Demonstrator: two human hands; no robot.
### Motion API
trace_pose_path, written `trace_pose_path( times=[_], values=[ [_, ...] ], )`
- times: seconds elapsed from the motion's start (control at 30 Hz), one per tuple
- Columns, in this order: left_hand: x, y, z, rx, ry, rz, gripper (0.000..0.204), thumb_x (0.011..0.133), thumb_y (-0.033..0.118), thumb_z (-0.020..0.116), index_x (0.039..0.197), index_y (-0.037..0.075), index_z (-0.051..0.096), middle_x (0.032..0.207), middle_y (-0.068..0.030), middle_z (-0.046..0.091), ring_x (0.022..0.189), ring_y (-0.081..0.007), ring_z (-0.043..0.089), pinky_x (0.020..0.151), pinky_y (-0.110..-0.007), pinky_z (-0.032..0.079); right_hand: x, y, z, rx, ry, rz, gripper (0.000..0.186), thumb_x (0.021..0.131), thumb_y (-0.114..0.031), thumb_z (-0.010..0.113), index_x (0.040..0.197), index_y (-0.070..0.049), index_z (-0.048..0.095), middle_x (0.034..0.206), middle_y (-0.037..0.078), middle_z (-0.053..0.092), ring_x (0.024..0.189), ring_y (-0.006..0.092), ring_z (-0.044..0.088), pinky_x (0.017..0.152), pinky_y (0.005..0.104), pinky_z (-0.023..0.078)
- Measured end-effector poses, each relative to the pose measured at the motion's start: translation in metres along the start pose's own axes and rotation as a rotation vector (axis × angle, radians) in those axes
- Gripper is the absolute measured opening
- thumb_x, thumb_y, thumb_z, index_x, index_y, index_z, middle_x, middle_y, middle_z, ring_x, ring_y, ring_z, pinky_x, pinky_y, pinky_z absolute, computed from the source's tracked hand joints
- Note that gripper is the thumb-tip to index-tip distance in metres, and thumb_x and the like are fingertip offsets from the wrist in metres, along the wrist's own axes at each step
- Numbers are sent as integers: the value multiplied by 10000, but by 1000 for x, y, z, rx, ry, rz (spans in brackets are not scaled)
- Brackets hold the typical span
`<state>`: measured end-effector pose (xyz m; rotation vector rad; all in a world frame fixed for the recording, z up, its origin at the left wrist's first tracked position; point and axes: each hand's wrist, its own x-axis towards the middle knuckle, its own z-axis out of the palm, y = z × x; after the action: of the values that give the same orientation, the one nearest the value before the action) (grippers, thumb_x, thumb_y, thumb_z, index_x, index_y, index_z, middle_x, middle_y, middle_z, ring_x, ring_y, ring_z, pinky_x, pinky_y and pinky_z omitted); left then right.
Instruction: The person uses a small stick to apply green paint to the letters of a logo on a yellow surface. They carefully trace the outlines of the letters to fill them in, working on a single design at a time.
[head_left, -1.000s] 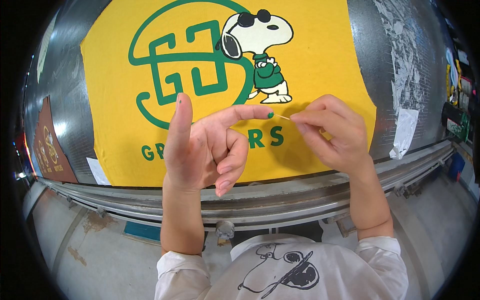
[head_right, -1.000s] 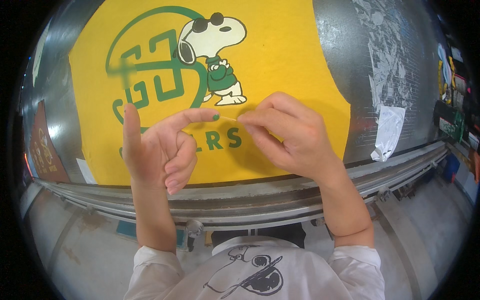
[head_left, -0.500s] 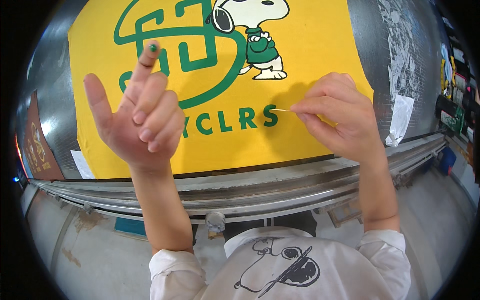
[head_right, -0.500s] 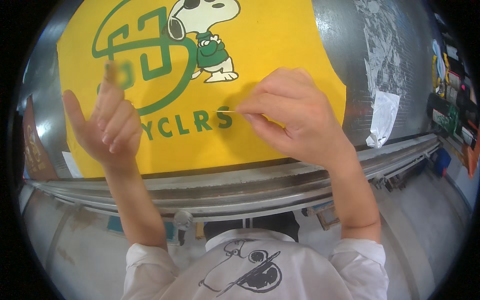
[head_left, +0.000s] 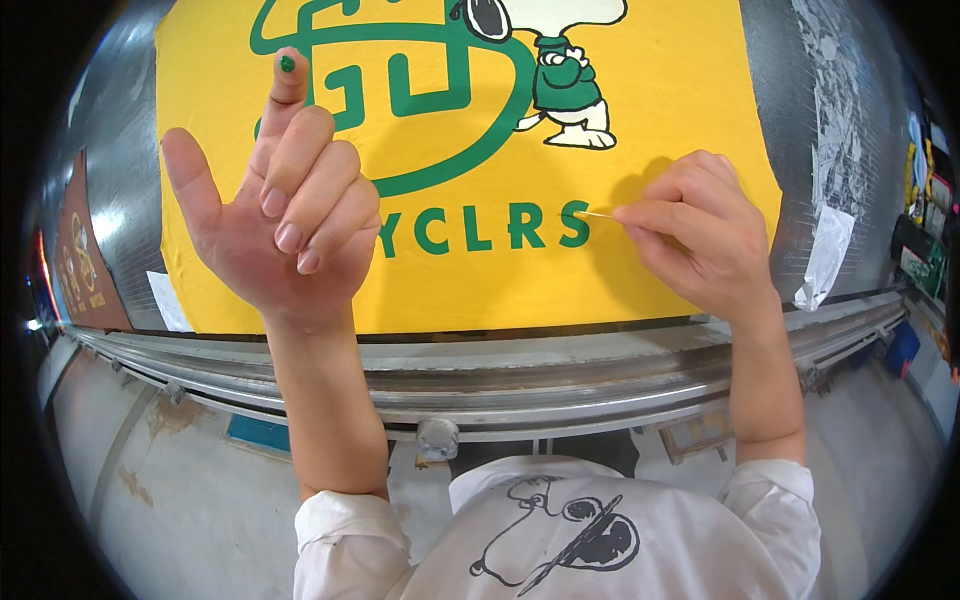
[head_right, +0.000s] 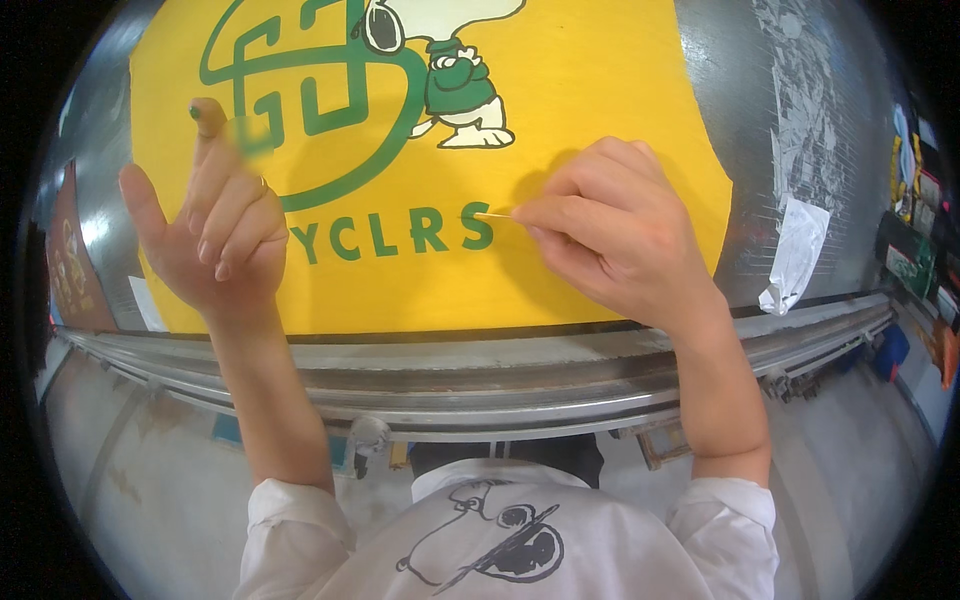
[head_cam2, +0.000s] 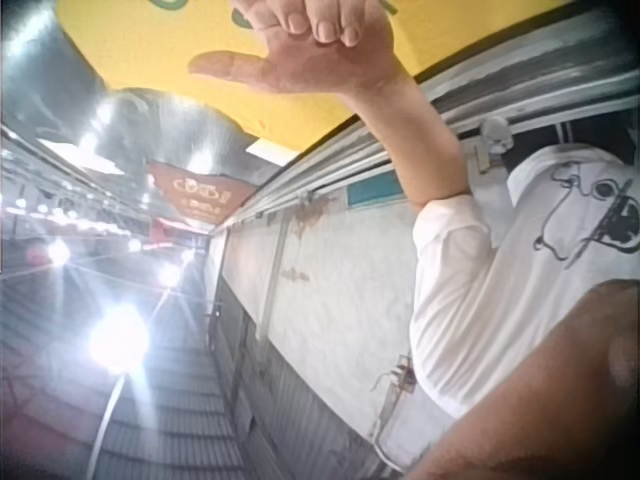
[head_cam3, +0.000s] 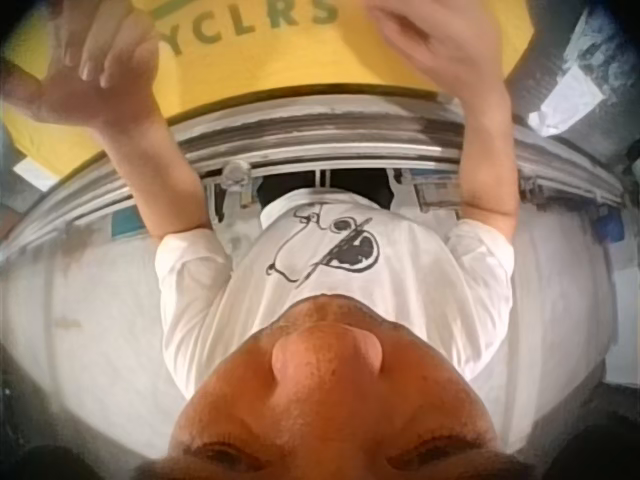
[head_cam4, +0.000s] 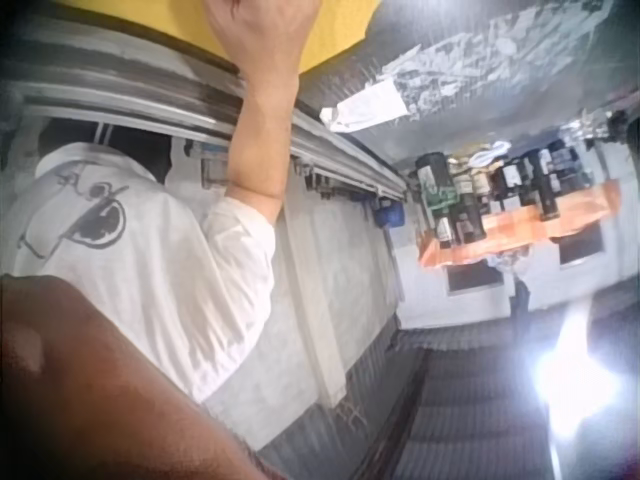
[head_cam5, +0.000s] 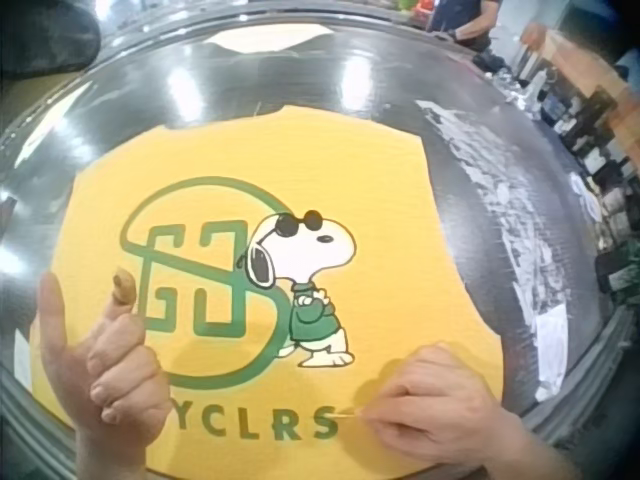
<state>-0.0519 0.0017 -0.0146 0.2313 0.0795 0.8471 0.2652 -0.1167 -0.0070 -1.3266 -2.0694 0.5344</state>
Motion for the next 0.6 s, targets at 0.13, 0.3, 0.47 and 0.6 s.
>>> trace_pose_path(
  times=[0.13,0.3,0.47,0.6],
  values=[
    [0,0,-4,22,-23,10,807,1092,675,378,1528,-4,375,769,-47,483,560,-151,476,523,-282,452,1,3,1,-8,-1,-10,214,739,8,824,912,-106,770,819,-5,639,761,209,598,701,357,415],
    [-1,-1,-2,34,-44,-9,768,1104,651,375,1532,13,371,773,-45,479,602,-154,499,563,-290,467,1,3,1,-9,-9,-9,200,750,-2,820,912,-106,769,814,-6,630,768,208,597,700,359,410],
    [0,-3,-2,23,-38,-7,764,1105,646,379,1531,12,364,775,-47,477,608,-162,501,563,-294,467,0,5,1,1,-9,-8,197,751,-3,818,913,-105,770,814,-8,631,773,205,600,699,359,413],
    [0,-4,-3,12,-43,-4,770,1104,650,376,1532,9,359,779,-49,477,611,-168,504,561,-293,466,0,4,1,2,-8,-4,195,751,-2,816,909,-105,769,814,-10,633,774,203,601,699,358,414]
  ],
)
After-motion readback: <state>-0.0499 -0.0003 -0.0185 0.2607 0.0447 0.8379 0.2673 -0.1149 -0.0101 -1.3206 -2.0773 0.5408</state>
